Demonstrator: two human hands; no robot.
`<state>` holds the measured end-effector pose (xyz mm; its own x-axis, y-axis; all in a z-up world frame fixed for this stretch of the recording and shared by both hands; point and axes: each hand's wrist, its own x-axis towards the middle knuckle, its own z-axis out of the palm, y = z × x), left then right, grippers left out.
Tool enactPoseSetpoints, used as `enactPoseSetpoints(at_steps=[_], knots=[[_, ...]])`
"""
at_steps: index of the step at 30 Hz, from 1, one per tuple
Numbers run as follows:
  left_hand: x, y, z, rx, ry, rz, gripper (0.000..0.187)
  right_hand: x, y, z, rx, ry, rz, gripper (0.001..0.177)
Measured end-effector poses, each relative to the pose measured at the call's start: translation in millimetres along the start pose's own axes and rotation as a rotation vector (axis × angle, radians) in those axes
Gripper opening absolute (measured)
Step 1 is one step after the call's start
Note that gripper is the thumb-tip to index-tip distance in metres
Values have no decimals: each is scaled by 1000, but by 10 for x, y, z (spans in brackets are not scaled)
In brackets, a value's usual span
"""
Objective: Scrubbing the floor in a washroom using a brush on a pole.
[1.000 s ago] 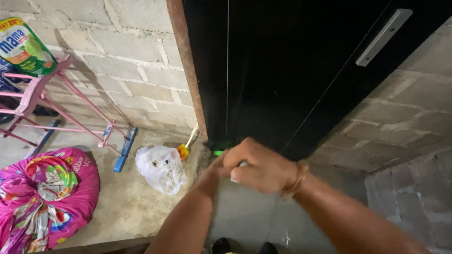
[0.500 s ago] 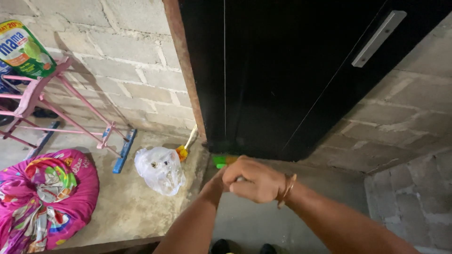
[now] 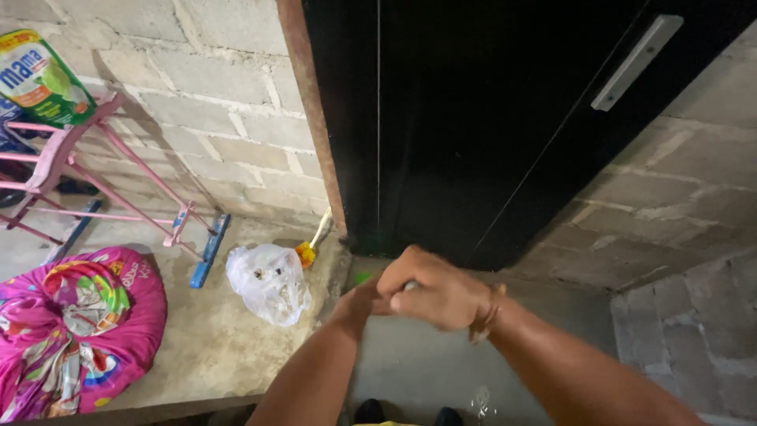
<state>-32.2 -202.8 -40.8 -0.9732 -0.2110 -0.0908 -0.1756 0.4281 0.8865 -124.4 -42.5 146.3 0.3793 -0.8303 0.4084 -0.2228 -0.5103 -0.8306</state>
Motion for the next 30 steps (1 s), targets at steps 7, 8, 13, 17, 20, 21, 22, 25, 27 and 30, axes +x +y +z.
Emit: enactPoseSetpoints(at_steps=[7, 8, 13, 17, 20, 21, 22, 25, 27, 30], knots=[[-2, 170, 52, 74, -4, -99, 48, 0, -22, -92, -73, -10, 159, 15], [-7, 188, 55, 85, -5, -114, 49, -8, 15, -50, -120, -80, 176, 23], [-17, 219, 73, 143, -4, -195, 50, 11, -136, -30, -104, 38, 34, 17], [-2, 246, 103, 191, -10, -256, 52, 88, -312, -233, -4, -45, 173, 27], [49, 289, 112, 226, -13, -298, 53, 76, -249, -182, 40, -9, 244, 27], [34, 207, 186, 227, -12, -299, 53, 39, -167, -134, 41, -9, 243, 27], [29, 125, 256, 204, -9, -266, 52, 2, -84, -91, -30, -98, 247, 28], [-14, -123, 494, 141, -1, -193, 52, -87, -58, -141, -65, -223, 261, 30], [-106, 239, 440, 109, 3, -157, 52, -118, -98, -276, -27, -254, 263, 31], [-82, 1087, 259, 333, 28, -411, 48, -121, -236, -603, 73, -182, 271, 39]])
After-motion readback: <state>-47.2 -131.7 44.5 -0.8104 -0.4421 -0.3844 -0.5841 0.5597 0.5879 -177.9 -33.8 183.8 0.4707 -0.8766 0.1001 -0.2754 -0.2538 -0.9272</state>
